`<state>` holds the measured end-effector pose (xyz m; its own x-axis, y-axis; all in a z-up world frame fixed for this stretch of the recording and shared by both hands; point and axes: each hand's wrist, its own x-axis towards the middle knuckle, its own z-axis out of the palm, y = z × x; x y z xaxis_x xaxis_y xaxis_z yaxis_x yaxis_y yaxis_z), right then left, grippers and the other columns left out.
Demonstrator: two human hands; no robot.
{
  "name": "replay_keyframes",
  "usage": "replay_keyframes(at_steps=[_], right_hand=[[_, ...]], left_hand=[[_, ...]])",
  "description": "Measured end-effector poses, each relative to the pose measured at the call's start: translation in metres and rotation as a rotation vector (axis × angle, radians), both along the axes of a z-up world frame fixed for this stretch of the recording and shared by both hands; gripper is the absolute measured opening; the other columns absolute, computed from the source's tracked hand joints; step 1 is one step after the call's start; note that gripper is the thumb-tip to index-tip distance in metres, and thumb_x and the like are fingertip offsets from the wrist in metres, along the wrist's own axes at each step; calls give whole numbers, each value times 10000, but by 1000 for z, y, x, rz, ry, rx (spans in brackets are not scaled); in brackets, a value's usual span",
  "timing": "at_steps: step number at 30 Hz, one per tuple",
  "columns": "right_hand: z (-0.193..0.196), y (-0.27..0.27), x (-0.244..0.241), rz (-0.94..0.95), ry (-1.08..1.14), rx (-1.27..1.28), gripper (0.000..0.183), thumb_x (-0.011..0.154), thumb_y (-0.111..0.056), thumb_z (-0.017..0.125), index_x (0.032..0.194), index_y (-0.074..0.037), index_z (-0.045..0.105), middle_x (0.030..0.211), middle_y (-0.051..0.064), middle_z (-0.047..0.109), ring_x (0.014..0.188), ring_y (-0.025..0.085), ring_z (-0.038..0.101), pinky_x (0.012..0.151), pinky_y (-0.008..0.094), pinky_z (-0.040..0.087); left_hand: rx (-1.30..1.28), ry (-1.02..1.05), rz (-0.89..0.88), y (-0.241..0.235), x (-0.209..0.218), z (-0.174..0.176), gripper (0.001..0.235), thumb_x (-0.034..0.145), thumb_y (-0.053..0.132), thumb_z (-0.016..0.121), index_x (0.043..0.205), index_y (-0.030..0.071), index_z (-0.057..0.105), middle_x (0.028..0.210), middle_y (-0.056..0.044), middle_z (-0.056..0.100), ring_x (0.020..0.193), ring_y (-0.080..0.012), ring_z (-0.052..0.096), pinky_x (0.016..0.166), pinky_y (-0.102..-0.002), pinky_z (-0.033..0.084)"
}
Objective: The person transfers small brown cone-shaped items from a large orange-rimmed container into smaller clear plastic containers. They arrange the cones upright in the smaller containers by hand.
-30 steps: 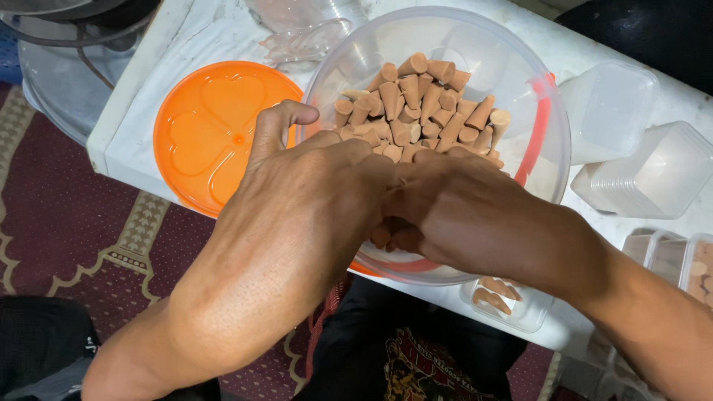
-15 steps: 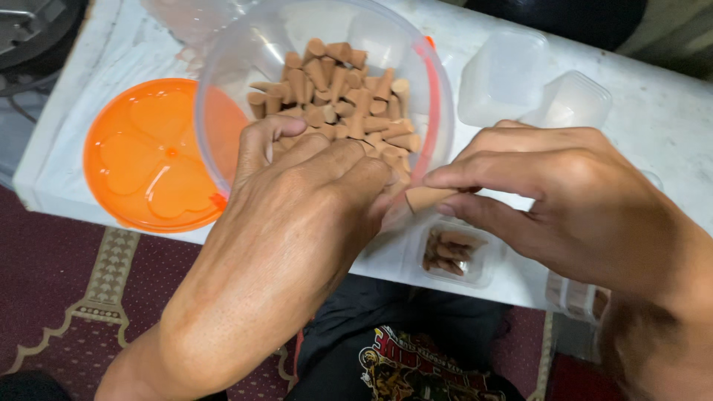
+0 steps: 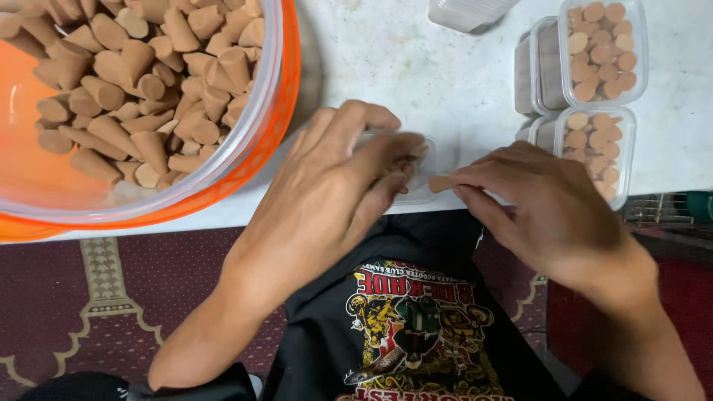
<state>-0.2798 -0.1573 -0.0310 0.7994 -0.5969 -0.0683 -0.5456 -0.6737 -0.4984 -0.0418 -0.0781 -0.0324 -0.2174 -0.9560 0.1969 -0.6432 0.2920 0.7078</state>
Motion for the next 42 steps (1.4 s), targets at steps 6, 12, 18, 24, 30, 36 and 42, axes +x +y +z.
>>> replay_keyframes(at_steps=[6, 12, 18, 24, 30, 36, 42], right_hand=[[-35, 6, 19, 91, 124, -300, 145, 977, -85, 702, 1080, -137, 791, 832, 30, 684, 725, 342, 562, 565, 479, 432], [-52, 10, 27, 59, 330, -357, 166, 1020, -227, 649, 1085, -152, 781, 980, -13, 719, 849, 341, 586, 676, 512, 473], [-61, 8, 25, 56, 279, -341, 152, 1005, -253, 692, 961, -168, 810, 893, -47, 719, 827, 326, 604, 647, 509, 460], [-43, 10, 2, -137, 117, -152, 119, 1040, -181, 653, 1041, -101, 741, 811, 72, 655, 765, 322, 588, 629, 453, 430], [-56, 26, -1, -352, -16, 78, 311, 1028, -228, 593, 1288, -70, 654, 981, 104, 777, 600, 286, 660, 696, 446, 493], [-63, 31, 8, -488, -85, 248, 393, 979, -172, 650, 1361, -104, 590, 963, 63, 791, 737, 199, 760, 647, 367, 544], [-68, 31, 7, -466, -142, 245, 390, 982, -136, 643, 1362, -75, 586, 925, 79, 774, 683, 214, 693, 623, 379, 508]], left_hand=[[89, 36, 50, -17, 0, -49, 201, 946, 132, 675, 1140, 95, 641, 1306, -149, 484, 1202, -382, 471, 906, -474, 384], [39, 38, 66, -15, -10, -69, 116, 892, 121, 779, 975, 135, 699, 1318, -188, 508, 1285, -417, 440, 939, -568, 346], [15, -37, 61, -19, -19, -75, 42, 941, 144, 685, 929, 133, 722, 1365, -135, 461, 1318, -451, 368, 993, -590, 296], [-13, -121, 81, -22, -24, -81, 86, 832, 227, 785, 823, 150, 748, 1352, -145, 511, 1329, -475, 384, 978, -594, 292], [10, -192, 99, -26, -29, -76, 122, 838, 268, 769, 766, 169, 774, 1319, -114, 546, 1298, -449, 410, 956, -592, 292], [-47, -223, 111, -27, -35, -77, 110, 822, 214, 785, 920, 166, 789, 1320, -88, 539, 1308, -437, 420, 975, -609, 281], [-59, -225, 110, -25, -38, -80, 8, 830, 192, 772, 825, 194, 778, 1325, -71, 540, 1315, -418, 423, 991, -615, 278]])
